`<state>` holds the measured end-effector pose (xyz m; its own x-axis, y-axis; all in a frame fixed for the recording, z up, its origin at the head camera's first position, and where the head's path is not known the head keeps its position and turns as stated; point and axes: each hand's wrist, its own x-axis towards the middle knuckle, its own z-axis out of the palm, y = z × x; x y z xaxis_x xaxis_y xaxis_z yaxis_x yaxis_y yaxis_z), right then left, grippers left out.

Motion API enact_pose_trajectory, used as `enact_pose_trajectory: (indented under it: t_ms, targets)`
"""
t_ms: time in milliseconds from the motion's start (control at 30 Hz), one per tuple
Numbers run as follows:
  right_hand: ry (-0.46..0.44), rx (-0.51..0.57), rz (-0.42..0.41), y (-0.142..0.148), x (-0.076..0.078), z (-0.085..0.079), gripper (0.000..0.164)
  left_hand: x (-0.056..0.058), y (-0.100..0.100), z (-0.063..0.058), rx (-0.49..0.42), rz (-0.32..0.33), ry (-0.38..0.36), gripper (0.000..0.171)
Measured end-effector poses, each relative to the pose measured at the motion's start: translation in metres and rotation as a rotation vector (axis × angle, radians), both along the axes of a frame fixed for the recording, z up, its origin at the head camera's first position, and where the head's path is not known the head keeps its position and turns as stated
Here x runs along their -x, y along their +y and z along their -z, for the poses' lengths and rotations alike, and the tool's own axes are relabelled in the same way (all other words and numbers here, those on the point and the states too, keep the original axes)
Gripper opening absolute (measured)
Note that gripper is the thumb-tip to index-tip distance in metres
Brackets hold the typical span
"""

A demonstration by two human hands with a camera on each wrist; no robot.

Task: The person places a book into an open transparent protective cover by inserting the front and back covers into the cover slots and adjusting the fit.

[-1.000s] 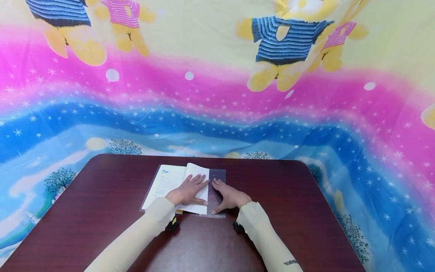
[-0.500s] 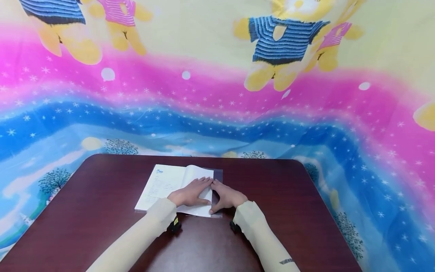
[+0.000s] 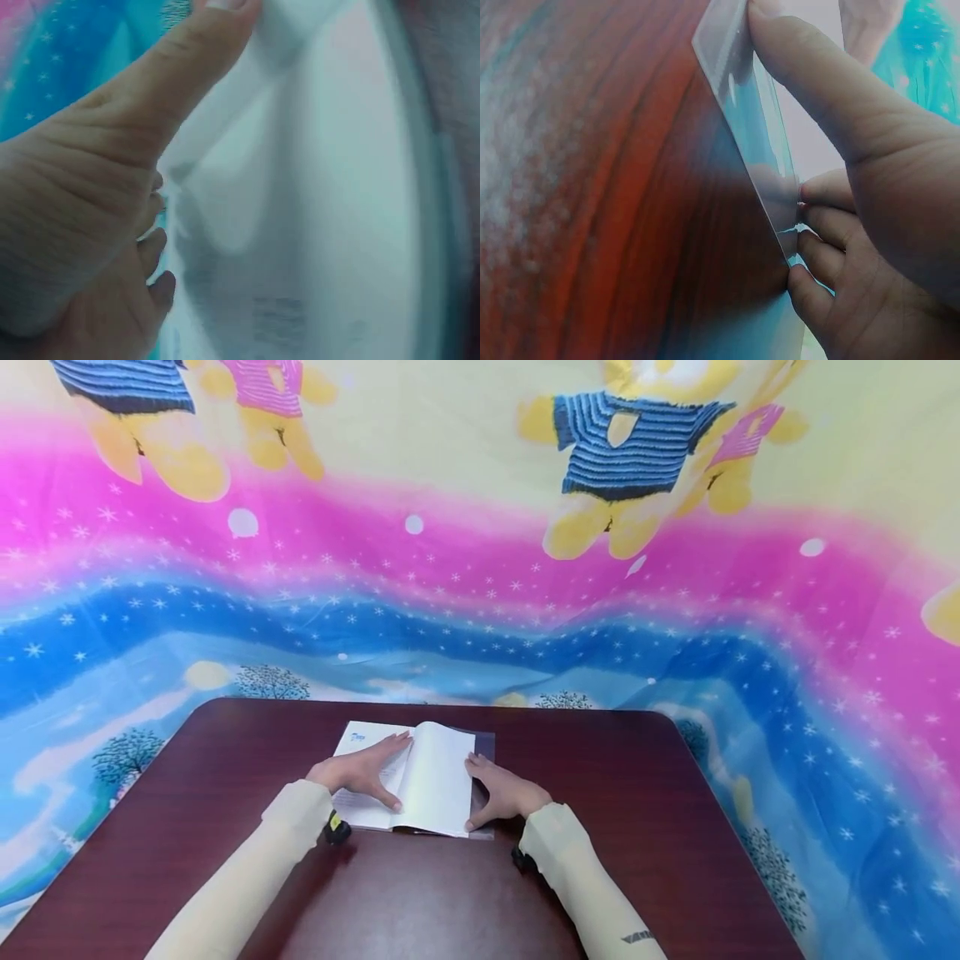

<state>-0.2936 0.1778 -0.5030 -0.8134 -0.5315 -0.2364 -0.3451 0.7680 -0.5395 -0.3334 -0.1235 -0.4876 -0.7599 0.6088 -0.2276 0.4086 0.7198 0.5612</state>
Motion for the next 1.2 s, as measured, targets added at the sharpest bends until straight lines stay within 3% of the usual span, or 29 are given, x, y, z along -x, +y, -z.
enact_pose_trajectory:
  t_ms: [200,500,633,933,1200]
  targets:
    - [-0.012,0.010,0.001,0.003,0.000,-0.001,0.113,-0.001,0.002,0.010,-0.047,0.014,-0.022,0.124]
    - [0.003,-0.011,-0.017,0.005,0.002,-0.001,0.112,-0.008,0.012,0.011,-0.087,0.064,0.043,0.122]
    - [-0.002,-0.008,-0.018,0.005,0.001,-0.003,0.113,-0.011,0.014,0.009,-0.067,0.045,0.031,0.122]
    - [-0.003,0.014,-0.011,0.008,0.001,0.002,0.115,-0.014,0.019,0.012,-0.018,0.050,0.079,0.120]
    - [-0.004,0.033,-0.011,0.011,0.000,0.004,0.115,-0.020,0.025,0.006,0.037,0.047,0.117,0.117]
